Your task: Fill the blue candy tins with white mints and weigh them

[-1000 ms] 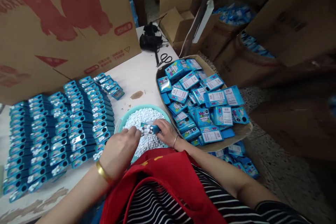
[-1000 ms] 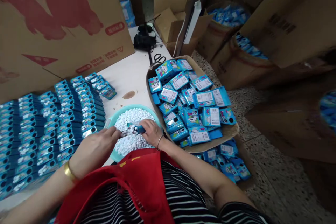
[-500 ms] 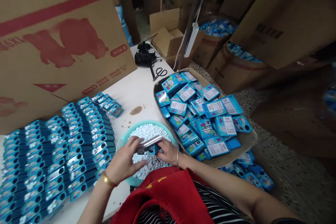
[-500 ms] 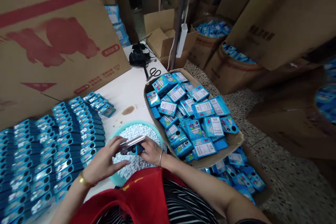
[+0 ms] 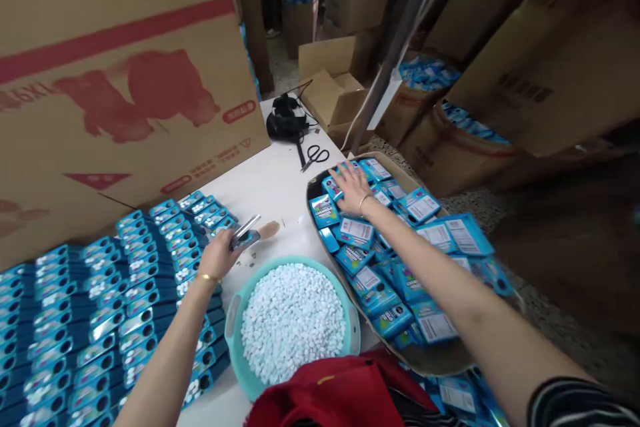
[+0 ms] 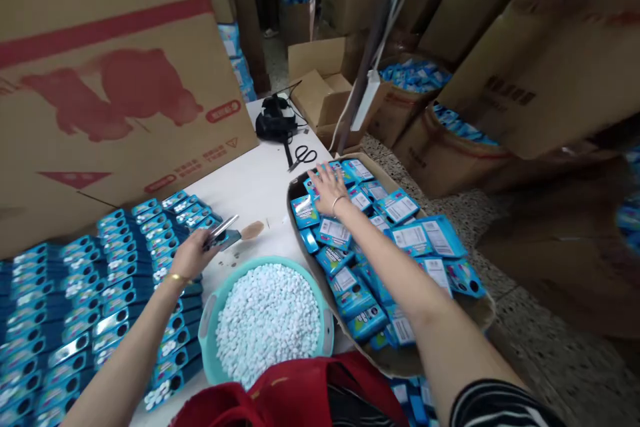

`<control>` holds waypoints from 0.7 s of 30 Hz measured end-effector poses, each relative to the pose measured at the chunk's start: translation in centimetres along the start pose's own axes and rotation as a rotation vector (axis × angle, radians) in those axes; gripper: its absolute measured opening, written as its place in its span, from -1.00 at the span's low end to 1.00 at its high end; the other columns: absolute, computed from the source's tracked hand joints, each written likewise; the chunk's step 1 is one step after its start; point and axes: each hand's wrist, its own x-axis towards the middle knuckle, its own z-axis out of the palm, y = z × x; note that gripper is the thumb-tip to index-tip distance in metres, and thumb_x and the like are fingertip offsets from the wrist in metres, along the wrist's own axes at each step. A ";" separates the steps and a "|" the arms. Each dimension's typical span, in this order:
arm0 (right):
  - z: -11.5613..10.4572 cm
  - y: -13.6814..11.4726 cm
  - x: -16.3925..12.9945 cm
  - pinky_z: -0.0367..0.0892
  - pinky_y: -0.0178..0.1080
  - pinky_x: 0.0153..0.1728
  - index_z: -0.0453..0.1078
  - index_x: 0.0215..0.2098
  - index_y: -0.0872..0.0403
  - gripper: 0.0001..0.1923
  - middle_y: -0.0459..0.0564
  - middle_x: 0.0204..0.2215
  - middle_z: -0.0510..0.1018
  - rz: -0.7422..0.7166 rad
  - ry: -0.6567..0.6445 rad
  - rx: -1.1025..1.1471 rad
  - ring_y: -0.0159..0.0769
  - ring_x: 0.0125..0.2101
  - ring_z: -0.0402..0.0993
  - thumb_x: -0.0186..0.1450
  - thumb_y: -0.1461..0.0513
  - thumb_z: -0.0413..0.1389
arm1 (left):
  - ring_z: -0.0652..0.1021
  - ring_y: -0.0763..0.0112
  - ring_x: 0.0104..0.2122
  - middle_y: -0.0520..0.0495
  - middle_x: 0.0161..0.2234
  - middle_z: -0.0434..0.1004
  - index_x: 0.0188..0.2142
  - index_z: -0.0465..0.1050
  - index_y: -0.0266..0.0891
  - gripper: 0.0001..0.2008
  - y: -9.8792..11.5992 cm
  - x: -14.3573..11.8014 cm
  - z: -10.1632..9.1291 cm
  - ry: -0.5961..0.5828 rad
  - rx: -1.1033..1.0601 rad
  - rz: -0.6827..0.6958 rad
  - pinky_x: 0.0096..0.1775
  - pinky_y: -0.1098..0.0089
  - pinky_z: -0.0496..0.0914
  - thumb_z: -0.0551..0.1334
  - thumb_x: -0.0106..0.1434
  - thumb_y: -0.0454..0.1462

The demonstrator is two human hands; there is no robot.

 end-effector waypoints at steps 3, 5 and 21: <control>1.2 1.1 2.1 -0.34 0.20 0.24 0.07 0.27 0.12 -0.14 0.20 0.31 0.05 -0.105 -0.217 -0.163 0.11 0.31 -0.18 -0.01 0.31 0.18 | 0.51 0.27 -0.26 -0.14 -0.21 0.44 -0.20 0.36 -0.24 -0.76 -2.6 1.8 1.5 -0.128 0.101 -0.105 -0.22 0.36 0.36 0.16 0.21 -0.15; 2.0 1.2 2.4 -0.31 0.20 0.23 0.06 0.26 0.16 -0.13 0.26 0.26 0.13 -0.103 -0.225 -0.208 0.13 0.28 -0.08 -0.01 0.32 0.18 | 0.53 0.24 -0.23 -0.17 -0.17 0.43 -0.18 0.37 -0.24 -0.76 -3.9 2.3 2.3 -0.164 0.116 -0.161 -0.20 0.35 0.37 0.16 0.21 -0.17; -1.5 -6.0 -16.1 0.42 -0.03 -0.15 0.18 0.04 -0.01 -0.28 0.03 -0.17 0.48 0.270 0.042 1.324 -0.10 -0.18 0.47 0.03 -0.15 0.23 | 0.56 0.29 -0.28 -0.08 -0.24 0.56 -0.12 0.43 -0.14 -0.71 3.2 -19.7 -0.3 -0.357 -0.351 -0.046 -0.21 0.34 0.44 0.07 0.27 -0.10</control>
